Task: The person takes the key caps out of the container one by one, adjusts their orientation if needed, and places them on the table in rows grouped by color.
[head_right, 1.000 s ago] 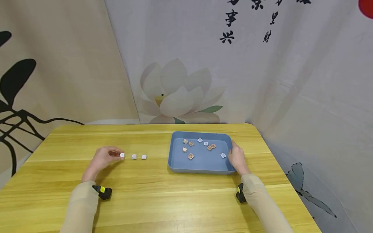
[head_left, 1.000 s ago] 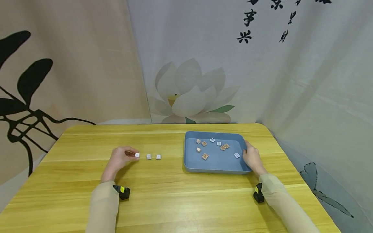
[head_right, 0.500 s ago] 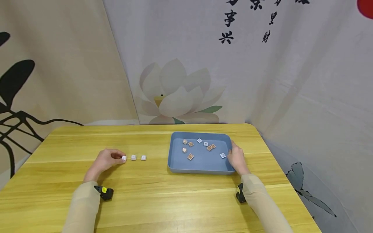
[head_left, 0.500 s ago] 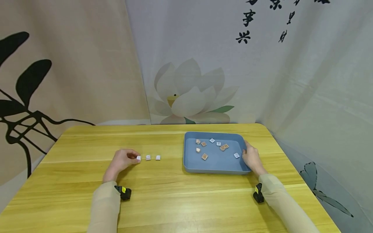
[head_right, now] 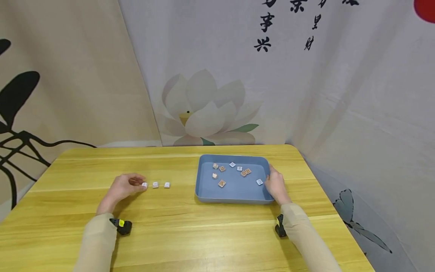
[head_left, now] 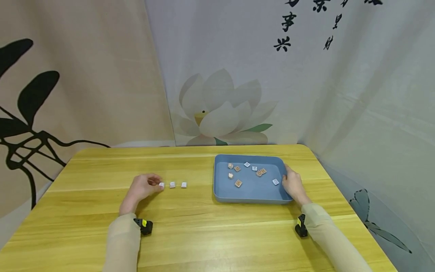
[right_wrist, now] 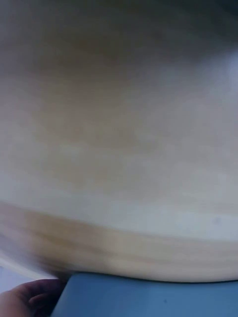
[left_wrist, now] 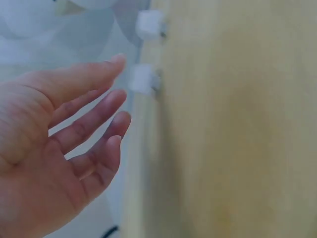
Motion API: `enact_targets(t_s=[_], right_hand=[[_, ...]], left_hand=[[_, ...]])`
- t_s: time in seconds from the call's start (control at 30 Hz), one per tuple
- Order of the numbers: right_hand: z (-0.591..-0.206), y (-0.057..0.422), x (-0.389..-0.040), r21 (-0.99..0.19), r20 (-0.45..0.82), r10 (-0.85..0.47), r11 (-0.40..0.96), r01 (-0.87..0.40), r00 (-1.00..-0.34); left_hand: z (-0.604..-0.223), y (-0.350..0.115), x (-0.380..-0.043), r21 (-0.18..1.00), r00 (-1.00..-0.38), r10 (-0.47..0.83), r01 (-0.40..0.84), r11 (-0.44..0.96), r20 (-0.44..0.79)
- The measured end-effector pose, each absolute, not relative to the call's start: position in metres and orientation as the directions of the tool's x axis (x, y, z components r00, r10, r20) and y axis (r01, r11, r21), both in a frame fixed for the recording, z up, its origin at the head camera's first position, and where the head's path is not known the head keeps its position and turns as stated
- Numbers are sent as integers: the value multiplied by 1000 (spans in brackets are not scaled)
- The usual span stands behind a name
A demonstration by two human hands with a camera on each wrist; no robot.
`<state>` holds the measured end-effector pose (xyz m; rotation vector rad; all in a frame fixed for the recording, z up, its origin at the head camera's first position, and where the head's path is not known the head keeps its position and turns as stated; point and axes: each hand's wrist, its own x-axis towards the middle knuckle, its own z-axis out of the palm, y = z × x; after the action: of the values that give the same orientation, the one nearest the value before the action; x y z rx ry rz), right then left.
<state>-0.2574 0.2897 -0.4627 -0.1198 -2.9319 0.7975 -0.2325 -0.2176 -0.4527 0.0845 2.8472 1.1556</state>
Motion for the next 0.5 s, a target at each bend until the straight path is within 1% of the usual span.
enact_targets(t_s=[0.07, 0.13, 0.3, 0.37, 0.5], right_hand=[[-462, 289, -257, -509, 78, 102, 859, 48, -992], [-463, 290, -258, -508, 81, 100, 860, 46, -992], [-463, 290, -258, -502, 94, 95, 864, 36, -991], [-463, 290, -258, -499, 100, 93, 866, 31, -991], [-463, 290, -258, -498, 111, 93, 867, 26, -989]], left_hand=[[-446, -214, -232, 677, -998, 66, 44, 734, -7], [-438, -206, -234, 669, -996, 59, 86, 739, 63], [-429, -162, -245, 693, -966, 63, 225, 685, 251], [-429, -137, -252, 700, -955, 87, 269, 662, 284], [-430, -86, -261, 697, -939, 144, 330, 637, 313]])
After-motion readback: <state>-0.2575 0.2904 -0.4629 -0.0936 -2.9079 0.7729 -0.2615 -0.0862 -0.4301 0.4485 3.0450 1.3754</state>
